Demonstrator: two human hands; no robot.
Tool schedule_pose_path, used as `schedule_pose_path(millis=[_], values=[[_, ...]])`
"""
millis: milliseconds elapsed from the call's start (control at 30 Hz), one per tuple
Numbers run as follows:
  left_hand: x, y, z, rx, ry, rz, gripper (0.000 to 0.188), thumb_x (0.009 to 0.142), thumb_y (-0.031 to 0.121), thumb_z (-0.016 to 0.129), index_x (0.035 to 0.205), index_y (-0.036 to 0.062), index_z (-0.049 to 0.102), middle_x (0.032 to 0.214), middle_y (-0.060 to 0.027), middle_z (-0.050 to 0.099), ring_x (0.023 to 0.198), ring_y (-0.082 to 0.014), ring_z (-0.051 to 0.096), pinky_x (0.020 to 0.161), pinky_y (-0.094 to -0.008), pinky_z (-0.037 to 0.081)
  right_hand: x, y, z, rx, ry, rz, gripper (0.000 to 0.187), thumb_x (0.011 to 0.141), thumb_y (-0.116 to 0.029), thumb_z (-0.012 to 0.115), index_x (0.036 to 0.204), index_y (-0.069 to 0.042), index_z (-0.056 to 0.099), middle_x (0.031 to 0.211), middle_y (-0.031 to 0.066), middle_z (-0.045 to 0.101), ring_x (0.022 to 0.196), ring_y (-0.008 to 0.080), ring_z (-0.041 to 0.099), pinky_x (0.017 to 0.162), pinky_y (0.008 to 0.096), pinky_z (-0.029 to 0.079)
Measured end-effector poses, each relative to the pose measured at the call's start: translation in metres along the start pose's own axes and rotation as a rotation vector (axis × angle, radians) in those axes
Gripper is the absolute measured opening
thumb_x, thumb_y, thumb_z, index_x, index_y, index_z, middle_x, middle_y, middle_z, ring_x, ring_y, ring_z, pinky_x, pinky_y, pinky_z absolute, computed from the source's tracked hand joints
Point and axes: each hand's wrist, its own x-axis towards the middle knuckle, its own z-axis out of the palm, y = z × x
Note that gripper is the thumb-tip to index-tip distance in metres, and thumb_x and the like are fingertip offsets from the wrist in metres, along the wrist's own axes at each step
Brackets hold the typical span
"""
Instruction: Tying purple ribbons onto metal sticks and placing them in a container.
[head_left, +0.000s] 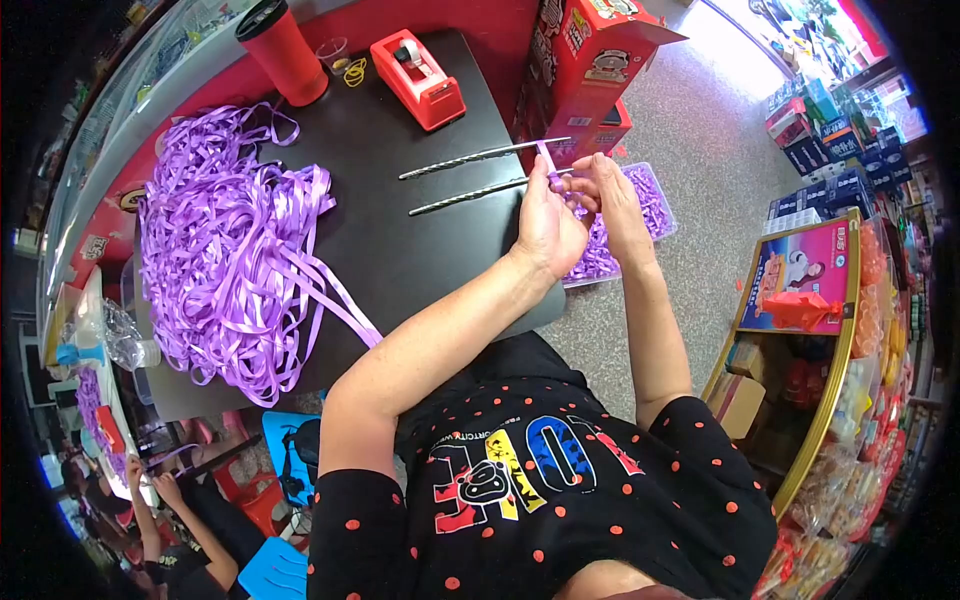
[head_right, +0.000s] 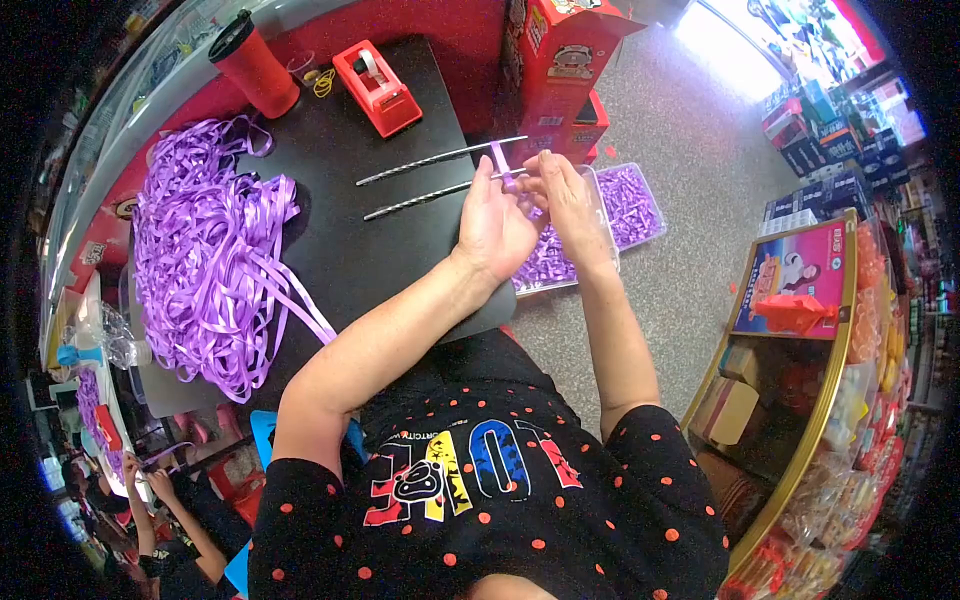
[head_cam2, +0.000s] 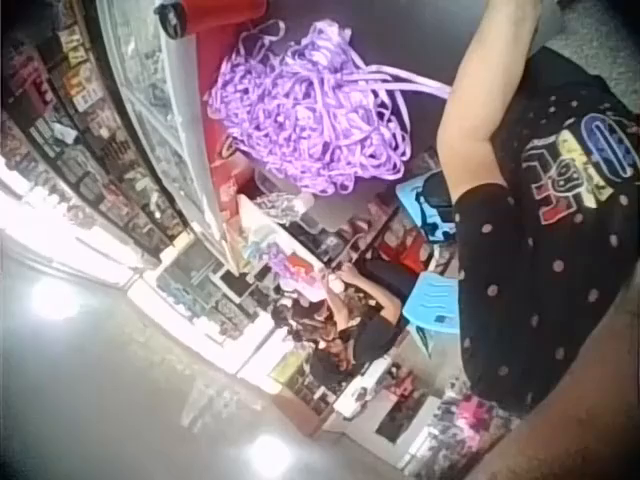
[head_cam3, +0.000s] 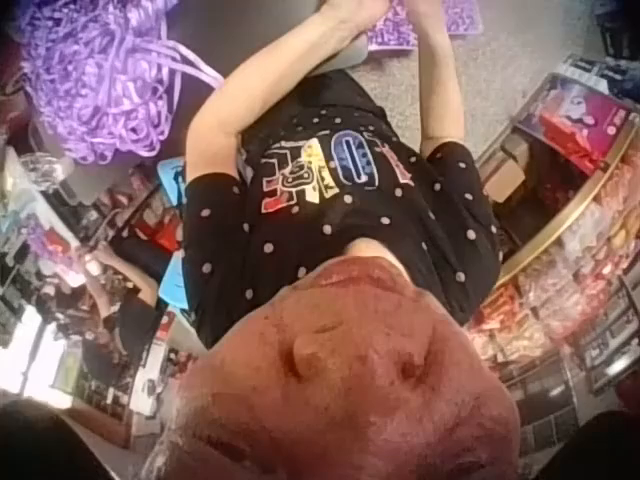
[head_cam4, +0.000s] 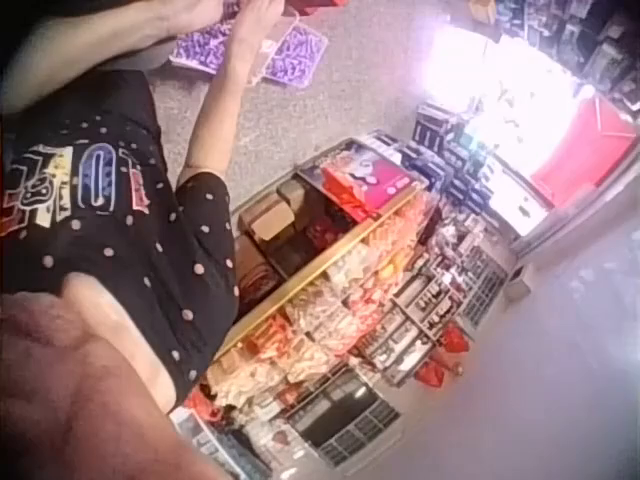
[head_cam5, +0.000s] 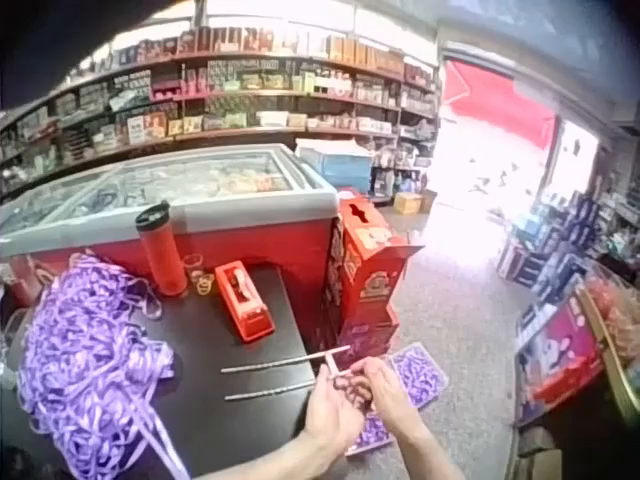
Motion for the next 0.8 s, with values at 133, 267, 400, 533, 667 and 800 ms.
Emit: schedule_pose_path(millis=[133,267,400,533,667,800], values=[[-0.010,0.002,0.012,0.003,0.004,0.005,0.040,0.096,0.048,0.037,0.110,0.0126,0.049,0.092,0.0013,0.049,0.083,-0.0137,0.046,0.082,-0.0370,0.038,0.003,-0.007,-0.002,-0.096,0.012,-0.030,0.039,0.098,-0.036,0.045,0.104,0.000,0.057,0.090,0.0078,0.065,0.084,0.0129,0.063,0.073,0.0247,0.048],[-0.024,0.010,0.028,0.001,0.085,-0.003,0.038,0.096,0.047,0.036,0.110,0.0146,0.049,0.094,0.0020,0.050,0.092,-0.0147,0.047,0.085,-0.0402,0.038,0.008,-0.022,0.005,-0.352,0.050,-0.176,0.028,0.096,-0.025,0.052,0.102,0.001,0.061,0.090,0.0073,0.067,0.084,0.0100,0.062,0.072,0.0225,0.047],[-0.020,0.005,0.018,-0.085,0.048,-0.038,0.028,0.094,0.048,0.042,0.106,0.0232,0.050,0.093,0.0050,0.047,0.093,-0.0145,0.043,0.089,-0.0397,0.033,0.032,-0.056,0.029,-0.493,0.072,-0.377,0.023,0.093,-0.017,0.056,0.105,0.001,0.065,0.093,0.0069,0.069,0.087,0.0099,0.061,0.078,0.0234,0.047],[-0.017,0.004,0.012,-0.088,0.039,-0.013,0.031,0.094,0.050,0.042,0.109,0.0235,0.048,0.122,-0.0021,0.046,0.114,-0.0196,0.042,0.092,-0.0412,0.034,0.082,-0.075,0.068,-0.460,-0.129,-0.469,0.030,0.093,-0.022,0.055,0.111,-0.001,0.065,0.097,0.0027,0.069,0.080,0.0065,0.054,0.070,0.0204,0.042],[-0.018,0.003,0.011,-0.061,-0.033,-0.041,0.039,0.094,0.051,0.040,0.122,0.0241,0.041,0.137,-0.0071,0.038,0.124,-0.0228,0.037,0.097,-0.0418,0.032,0.139,-0.065,0.100,-0.402,-0.248,-0.246,0.029,0.088,-0.026,0.062,0.105,-0.002,0.067,0.085,-0.0010,0.066,0.063,0.0035,0.041,0.057,0.0179,0.034],[-0.011,-0.002,0.005,-0.047,-0.017,-0.033,0.062,0.090,0.058,0.044,0.136,0.0186,0.031,0.139,-0.0071,0.034,0.126,-0.0215,0.033,0.101,-0.0401,0.028,0.171,-0.062,0.119,-0.308,-0.366,0.127,0.028,0.084,-0.025,0.069,0.089,0.002,0.066,0.066,-0.0039,0.050,0.051,0.0012,0.035,0.040,0.0169,0.020]])
